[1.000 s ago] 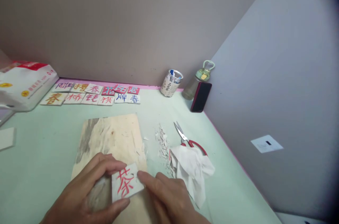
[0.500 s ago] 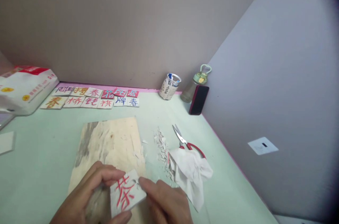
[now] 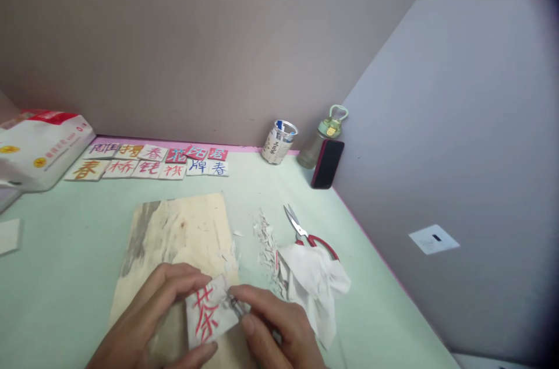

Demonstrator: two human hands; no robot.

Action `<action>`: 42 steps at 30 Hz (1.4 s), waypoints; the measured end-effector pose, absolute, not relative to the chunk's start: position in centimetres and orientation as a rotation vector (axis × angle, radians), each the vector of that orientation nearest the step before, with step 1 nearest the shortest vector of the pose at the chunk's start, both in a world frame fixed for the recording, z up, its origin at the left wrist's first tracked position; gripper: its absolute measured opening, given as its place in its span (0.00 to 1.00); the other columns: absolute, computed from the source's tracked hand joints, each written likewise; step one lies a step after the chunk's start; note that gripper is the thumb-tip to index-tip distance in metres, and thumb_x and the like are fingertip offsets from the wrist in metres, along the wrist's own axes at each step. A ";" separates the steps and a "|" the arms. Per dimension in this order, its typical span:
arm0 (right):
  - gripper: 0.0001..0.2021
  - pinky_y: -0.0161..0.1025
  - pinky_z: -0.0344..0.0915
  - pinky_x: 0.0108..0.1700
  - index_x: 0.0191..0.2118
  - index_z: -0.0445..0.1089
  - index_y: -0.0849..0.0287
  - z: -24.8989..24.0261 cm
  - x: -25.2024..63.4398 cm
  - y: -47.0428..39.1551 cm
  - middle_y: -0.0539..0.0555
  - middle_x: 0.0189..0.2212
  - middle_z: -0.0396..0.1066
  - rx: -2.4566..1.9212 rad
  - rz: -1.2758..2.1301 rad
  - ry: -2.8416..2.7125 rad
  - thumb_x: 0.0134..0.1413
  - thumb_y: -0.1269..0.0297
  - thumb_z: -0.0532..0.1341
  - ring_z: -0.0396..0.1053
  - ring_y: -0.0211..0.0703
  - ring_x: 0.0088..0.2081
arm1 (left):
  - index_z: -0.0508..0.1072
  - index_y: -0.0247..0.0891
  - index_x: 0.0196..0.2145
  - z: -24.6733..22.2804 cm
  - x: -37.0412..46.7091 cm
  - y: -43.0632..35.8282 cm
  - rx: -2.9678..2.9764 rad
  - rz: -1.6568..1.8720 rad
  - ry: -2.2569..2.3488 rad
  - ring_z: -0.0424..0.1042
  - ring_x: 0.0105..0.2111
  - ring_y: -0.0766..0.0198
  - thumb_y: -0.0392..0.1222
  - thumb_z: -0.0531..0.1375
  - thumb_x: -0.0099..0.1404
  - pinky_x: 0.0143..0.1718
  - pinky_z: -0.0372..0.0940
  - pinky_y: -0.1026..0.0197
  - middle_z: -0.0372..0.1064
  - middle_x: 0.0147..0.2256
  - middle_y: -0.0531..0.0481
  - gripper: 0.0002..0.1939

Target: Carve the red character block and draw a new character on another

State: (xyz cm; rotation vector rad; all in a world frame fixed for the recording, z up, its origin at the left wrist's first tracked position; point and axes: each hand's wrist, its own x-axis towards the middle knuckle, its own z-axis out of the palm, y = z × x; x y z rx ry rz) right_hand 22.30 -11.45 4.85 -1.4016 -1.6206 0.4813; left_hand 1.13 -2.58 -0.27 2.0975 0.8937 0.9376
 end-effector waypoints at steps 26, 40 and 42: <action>0.11 0.31 0.51 0.29 0.30 0.60 0.57 7.4 23.5 -10.1 0.44 0.26 0.59 -1.634 1.158 -1.679 0.63 0.67 0.61 0.55 0.33 0.27 | 0.69 0.44 0.51 1.2 2.6 -2.8 2.548 1.102 0.673 0.70 0.49 0.57 0.44 0.58 0.65 0.70 0.47 0.53 0.69 0.43 0.51 0.17; 0.07 0.26 0.52 0.22 0.22 0.66 0.59 7.5 25.5 -10.1 0.43 0.19 0.61 -1.349 1.922 -1.292 0.44 0.70 0.64 0.54 0.29 0.21 | 0.69 0.52 0.44 1.7 2.8 -3.8 2.412 0.911 0.487 0.76 0.42 0.64 0.33 0.50 0.66 0.73 0.41 0.50 0.72 0.31 0.60 0.16; 0.07 0.26 0.53 0.23 0.22 0.66 0.59 7.8 25.5 -9.9 0.44 0.20 0.61 -1.298 1.931 -1.346 0.46 0.68 0.64 0.55 0.29 0.22 | 0.69 0.53 0.42 1.7 3.0 -3.9 2.426 0.904 0.479 0.76 0.41 0.66 0.32 0.50 0.67 0.74 0.39 0.51 0.70 0.30 0.61 0.15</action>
